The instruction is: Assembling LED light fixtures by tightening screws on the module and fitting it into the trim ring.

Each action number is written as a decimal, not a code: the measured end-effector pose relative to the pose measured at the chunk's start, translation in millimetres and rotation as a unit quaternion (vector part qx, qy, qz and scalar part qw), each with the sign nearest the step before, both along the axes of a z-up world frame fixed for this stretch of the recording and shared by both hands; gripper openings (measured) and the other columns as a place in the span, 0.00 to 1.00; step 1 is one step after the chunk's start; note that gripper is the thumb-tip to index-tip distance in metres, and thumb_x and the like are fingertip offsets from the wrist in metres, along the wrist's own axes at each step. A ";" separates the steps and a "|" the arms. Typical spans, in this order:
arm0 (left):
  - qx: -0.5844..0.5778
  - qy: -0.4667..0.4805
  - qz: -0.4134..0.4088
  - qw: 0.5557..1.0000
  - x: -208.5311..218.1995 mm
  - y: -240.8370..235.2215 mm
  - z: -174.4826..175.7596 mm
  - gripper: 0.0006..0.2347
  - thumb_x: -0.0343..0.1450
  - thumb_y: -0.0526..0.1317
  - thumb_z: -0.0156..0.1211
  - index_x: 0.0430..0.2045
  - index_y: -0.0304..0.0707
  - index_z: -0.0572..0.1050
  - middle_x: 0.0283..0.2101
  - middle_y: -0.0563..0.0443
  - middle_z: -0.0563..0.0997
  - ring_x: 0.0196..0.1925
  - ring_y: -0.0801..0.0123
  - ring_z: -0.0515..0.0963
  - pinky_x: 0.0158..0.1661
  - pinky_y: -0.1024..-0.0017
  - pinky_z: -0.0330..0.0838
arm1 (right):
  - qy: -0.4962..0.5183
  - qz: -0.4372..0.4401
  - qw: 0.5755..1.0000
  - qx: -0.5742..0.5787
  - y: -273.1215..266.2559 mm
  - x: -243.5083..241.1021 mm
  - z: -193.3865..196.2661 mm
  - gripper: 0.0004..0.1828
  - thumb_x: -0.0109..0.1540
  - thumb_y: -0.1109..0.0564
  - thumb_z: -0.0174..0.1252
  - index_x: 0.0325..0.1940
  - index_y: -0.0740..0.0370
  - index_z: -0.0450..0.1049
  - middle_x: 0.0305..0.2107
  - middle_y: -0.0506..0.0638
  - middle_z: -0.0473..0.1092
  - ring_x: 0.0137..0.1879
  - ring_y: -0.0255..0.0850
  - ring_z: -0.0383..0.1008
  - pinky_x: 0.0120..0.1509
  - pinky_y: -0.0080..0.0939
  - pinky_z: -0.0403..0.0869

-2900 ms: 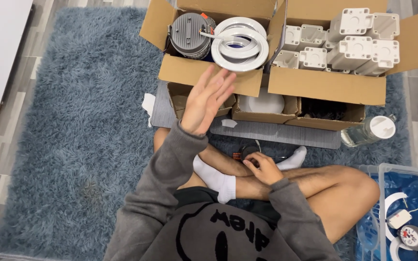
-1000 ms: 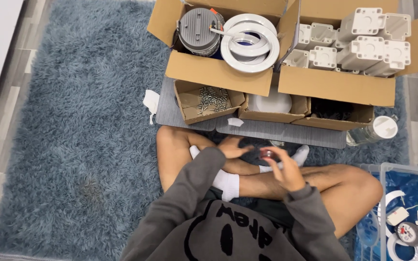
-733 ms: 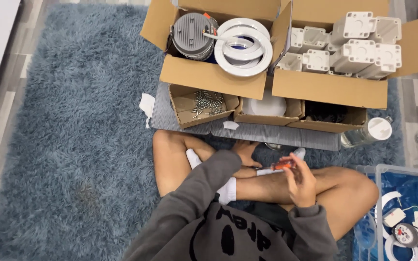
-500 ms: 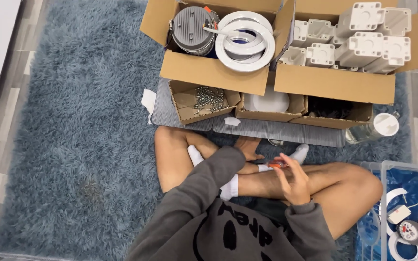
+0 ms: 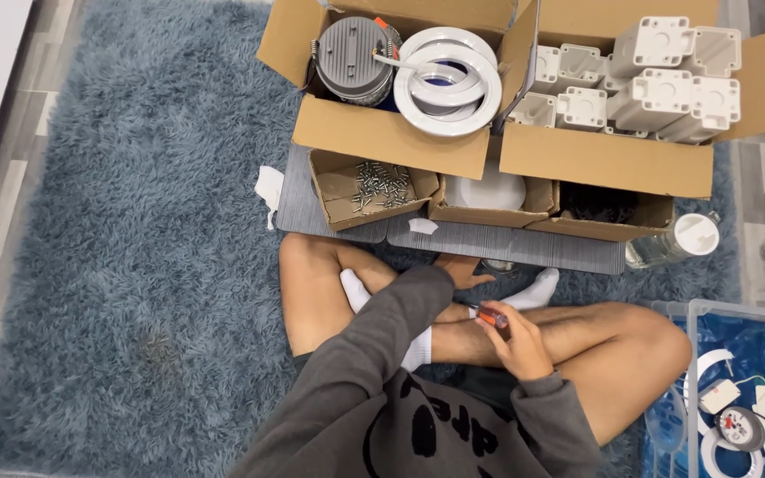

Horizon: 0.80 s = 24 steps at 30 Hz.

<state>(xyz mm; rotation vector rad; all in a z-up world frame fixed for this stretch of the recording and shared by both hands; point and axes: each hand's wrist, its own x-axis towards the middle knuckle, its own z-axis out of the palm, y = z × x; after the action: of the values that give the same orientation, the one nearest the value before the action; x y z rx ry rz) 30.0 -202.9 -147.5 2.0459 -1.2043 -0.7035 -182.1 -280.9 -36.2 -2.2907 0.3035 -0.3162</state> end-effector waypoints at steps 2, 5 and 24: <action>0.028 -0.008 0.013 0.999 3.4 -6.6 -11.0 0.33 0.75 0.69 0.52 0.53 0.32 0.79 0.50 0.32 0.87 0.55 0.43 0.87 0.58 0.54 0.79 | -0.013 0.003 1.000 0.006 0.8 -0.5 5.6 0.19 0.62 0.54 0.73 0.57 0.56 0.83 0.46 0.53 0.85 0.54 0.52 0.86 0.59 0.49 0.82; 0.063 -0.004 0.015 0.998 5.2 -0.8 3.0 0.37 0.76 0.72 0.43 0.56 0.35 0.81 0.55 0.32 0.86 0.58 0.45 0.86 0.59 0.53 0.80 | -0.017 -0.022 1.000 0.011 -1.5 -6.1 13.1 0.19 0.62 0.53 0.73 0.56 0.55 0.83 0.46 0.52 0.85 0.53 0.50 0.86 0.58 0.47 0.82; -0.179 0.153 0.126 0.964 -38.7 135.1 101.4 0.31 0.51 0.53 0.86 0.31 0.51 0.61 0.62 0.41 0.71 0.66 0.50 0.70 0.54 0.54 0.71 | -0.244 -0.247 0.876 0.335 -26.0 -50.0 118.5 0.44 0.76 0.50 0.57 0.91 0.44 0.42 0.49 0.67 0.72 0.46 0.62 0.79 0.54 0.65 0.84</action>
<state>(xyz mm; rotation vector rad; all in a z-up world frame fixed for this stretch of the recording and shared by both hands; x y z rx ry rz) -8.7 -67.8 -46.1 1.6774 -0.8092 -0.6009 -232.2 -306.9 82.3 -1.3633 0.6229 -0.8789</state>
